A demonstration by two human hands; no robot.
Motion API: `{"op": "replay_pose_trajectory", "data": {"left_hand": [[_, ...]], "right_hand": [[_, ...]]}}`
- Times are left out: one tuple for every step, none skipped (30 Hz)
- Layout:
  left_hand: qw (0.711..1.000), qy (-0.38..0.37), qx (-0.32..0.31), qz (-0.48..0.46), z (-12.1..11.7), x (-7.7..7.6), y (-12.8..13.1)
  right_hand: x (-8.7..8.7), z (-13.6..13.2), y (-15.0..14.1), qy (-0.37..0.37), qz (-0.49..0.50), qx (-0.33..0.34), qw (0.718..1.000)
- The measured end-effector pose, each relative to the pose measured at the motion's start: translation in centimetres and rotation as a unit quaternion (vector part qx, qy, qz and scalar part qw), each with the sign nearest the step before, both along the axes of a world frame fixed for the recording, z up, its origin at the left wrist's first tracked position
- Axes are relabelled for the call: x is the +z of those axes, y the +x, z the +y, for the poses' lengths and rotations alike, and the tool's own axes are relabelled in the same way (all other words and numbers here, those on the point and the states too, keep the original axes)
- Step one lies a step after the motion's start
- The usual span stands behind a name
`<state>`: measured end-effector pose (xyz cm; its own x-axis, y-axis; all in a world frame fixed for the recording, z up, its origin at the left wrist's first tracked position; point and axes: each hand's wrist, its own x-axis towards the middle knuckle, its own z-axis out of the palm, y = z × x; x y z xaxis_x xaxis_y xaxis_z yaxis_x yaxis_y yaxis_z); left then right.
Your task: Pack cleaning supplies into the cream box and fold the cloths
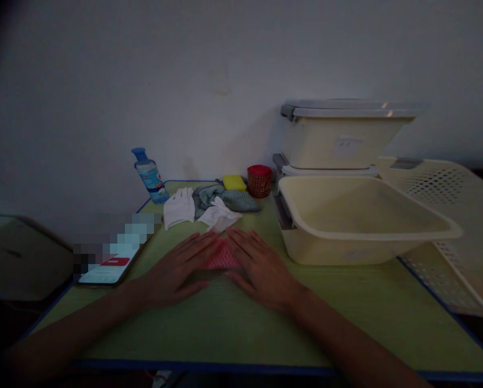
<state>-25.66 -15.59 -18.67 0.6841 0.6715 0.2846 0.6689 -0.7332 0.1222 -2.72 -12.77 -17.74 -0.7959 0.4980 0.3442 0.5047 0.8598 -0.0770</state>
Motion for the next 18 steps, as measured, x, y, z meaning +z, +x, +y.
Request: {"op": "replay_pose_trajectory", "data": {"left_hand": [[1.000, -0.003, -0.002, 0.001, 0.0, -0.1, 0.1], [1.000, -0.008, -0.003, 0.004, 0.0, -0.2, 0.2], [1.000, -0.014, -0.002, 0.008, 0.1, -0.3, 0.2], [1.000, -0.022, 0.002, 0.013, 0.1, -0.4, 0.3], [0.999, -0.032, 0.007, 0.018, 0.2, -0.5, 0.3], [0.999, -0.041, 0.012, 0.022, 0.3, -0.7, 0.4], [0.998, -0.050, 0.016, 0.025, 0.3, -0.8, 0.4], [0.998, -0.058, 0.019, 0.025, 0.3, -1.0, 0.4], [0.997, -0.065, 0.021, 0.025, 0.4, -1.1, 0.3], [0.997, -0.071, 0.021, 0.023, 0.4, -1.2, 0.3], [0.997, -0.075, 0.022, 0.022, 0.3, -1.2, 0.3], [0.996, -0.079, 0.023, 0.022, 0.3, -1.2, 0.4], [0.996, -0.084, 0.025, 0.023, 0.3, -1.2, 0.4], [0.995, -0.088, 0.028, 0.026, 0.2, -1.1, 0.4], [0.995, -0.092, 0.032, 0.028, 0.2, -1.0, 0.4], [0.994, -0.095, 0.037, 0.029, 0.2, -1.0, 0.5], [0.994, -0.094, 0.042, 0.026, 0.2, -0.9, 0.5], [0.995, -0.092, 0.046, 0.019, 0.3, -0.9, 0.5]], "right_hand": [[-0.1, 0.0, -0.1, -0.006, -0.010, 0.006, 1.000], [-0.2, -0.1, -0.1, -0.014, -0.023, 0.010, 1.000], [-0.3, -0.1, -0.2, -0.024, -0.037, 0.011, 0.999], [-0.5, -0.1, -0.3, -0.033, -0.050, 0.010, 0.998], [-0.6, -0.1, -0.3, -0.042, -0.061, 0.005, 0.997], [-0.8, 0.0, -0.3, -0.050, -0.071, -0.001, 0.996], [-0.9, 0.0, -0.4, -0.057, -0.076, -0.006, 0.995], [-1.0, 0.0, -0.4, -0.064, -0.077, -0.012, 0.995], [-1.0, 0.0, -0.4, -0.071, -0.075, -0.017, 0.995], [-1.1, 0.0, -0.4, -0.076, -0.072, -0.021, 0.994], [-1.1, 0.0, -0.4, -0.080, -0.068, -0.023, 0.994], [-1.1, 0.0, -0.4, -0.084, -0.066, -0.024, 0.994], [-1.1, 0.1, -0.5, -0.087, -0.065, -0.026, 0.994], [-1.2, 0.1, -0.5, -0.090, -0.064, -0.029, 0.993], [-1.2, 0.1, -0.5, -0.094, -0.063, -0.031, 0.993], [-1.1, 0.2, -0.5, -0.098, -0.058, -0.033, 0.993], [-1.1, 0.2, -0.5, -0.103, -0.051, -0.034, 0.993], [-1.1, 0.3, -0.5, -0.107, -0.041, -0.034, 0.993]]}}
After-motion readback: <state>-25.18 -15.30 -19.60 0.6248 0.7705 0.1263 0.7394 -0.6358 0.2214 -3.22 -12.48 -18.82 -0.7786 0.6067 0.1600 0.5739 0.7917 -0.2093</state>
